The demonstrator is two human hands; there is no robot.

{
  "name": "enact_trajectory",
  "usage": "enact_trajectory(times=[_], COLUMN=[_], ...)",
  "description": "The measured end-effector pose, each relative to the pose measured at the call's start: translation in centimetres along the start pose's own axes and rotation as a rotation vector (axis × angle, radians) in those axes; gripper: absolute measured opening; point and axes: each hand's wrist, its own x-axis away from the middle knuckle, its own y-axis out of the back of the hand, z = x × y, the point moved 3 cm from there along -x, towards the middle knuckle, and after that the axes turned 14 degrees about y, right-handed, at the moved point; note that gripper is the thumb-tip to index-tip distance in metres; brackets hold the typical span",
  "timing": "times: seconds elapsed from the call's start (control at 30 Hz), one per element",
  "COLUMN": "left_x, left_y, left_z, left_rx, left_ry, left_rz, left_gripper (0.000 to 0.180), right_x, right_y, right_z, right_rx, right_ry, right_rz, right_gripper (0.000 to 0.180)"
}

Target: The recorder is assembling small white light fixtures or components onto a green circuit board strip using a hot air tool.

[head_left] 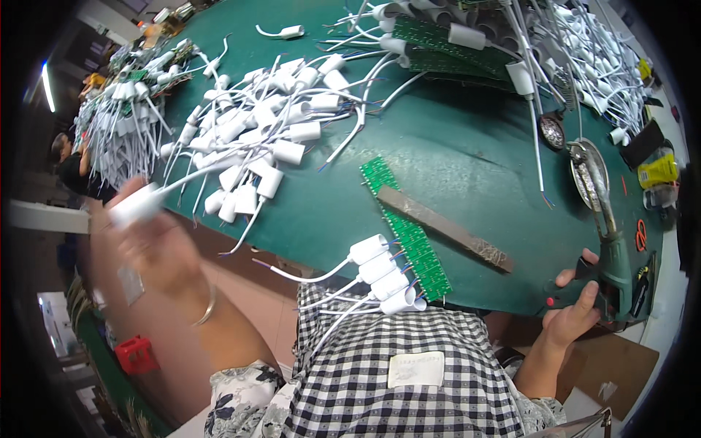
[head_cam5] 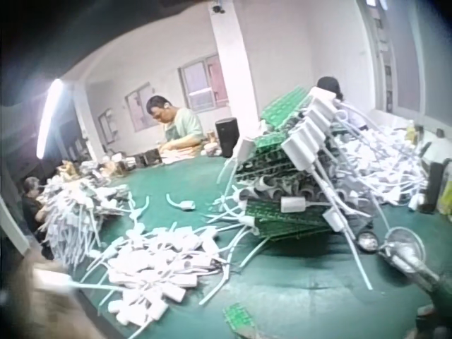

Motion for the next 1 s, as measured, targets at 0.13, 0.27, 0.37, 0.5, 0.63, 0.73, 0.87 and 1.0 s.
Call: enact_trajectory(times=[0.13,0.27,0.37,0.5,0.63,0.73,0.87,1.0], left_x=[-0.9,4.4,8.0,10.9,11.8,11.3,10.9,10.9], left_y=[-2.5,-12.7,-14.2,-14.8,-15.0,-15.2,-15.6,-15.8], left_z=[-3.8,2.1,5.5,6.0,5.4,5.2,5.6,5.9], left_rx=[-0.088,-0.683,-0.948,-0.905,-0.82,-0.85,-0.84,-0.801], left_ry=[-0.198,-0.018,0.096,0.247,0.372,0.314,0.319,0.374], left_rz=[0.006,0.549,0.752,0.857,0.805,0.769,0.74,0.701], left_gripper=[0.051,0.022,0.015,0.01,0.013,0.014,0.014,0.012], right_x=[0.9,2.9,4.3,5.4,5.7,6.0,7.1,7.6], right_y=[-1.1,-3.2,-3.9,-4.4,-5.0,-5.0,-3.7,-2.5], right_z=[-0.3,0.1,0.5,0.6,0.5,0.7,0.5,0.4], right_rx=[-0.039,-0.086,-0.158,-0.183,-0.206,-0.21,-0.131,-0.093], right_ry=[-0.07,-0.145,-0.246,-0.315,-0.366,-0.389,-0.354,-0.304], right_rz=[0.062,0.176,0.333,0.361,0.423,0.513,0.638,0.747], right_gripper=[0.042,0.047,0.051,0.054,0.054,0.054,0.052,0.051])
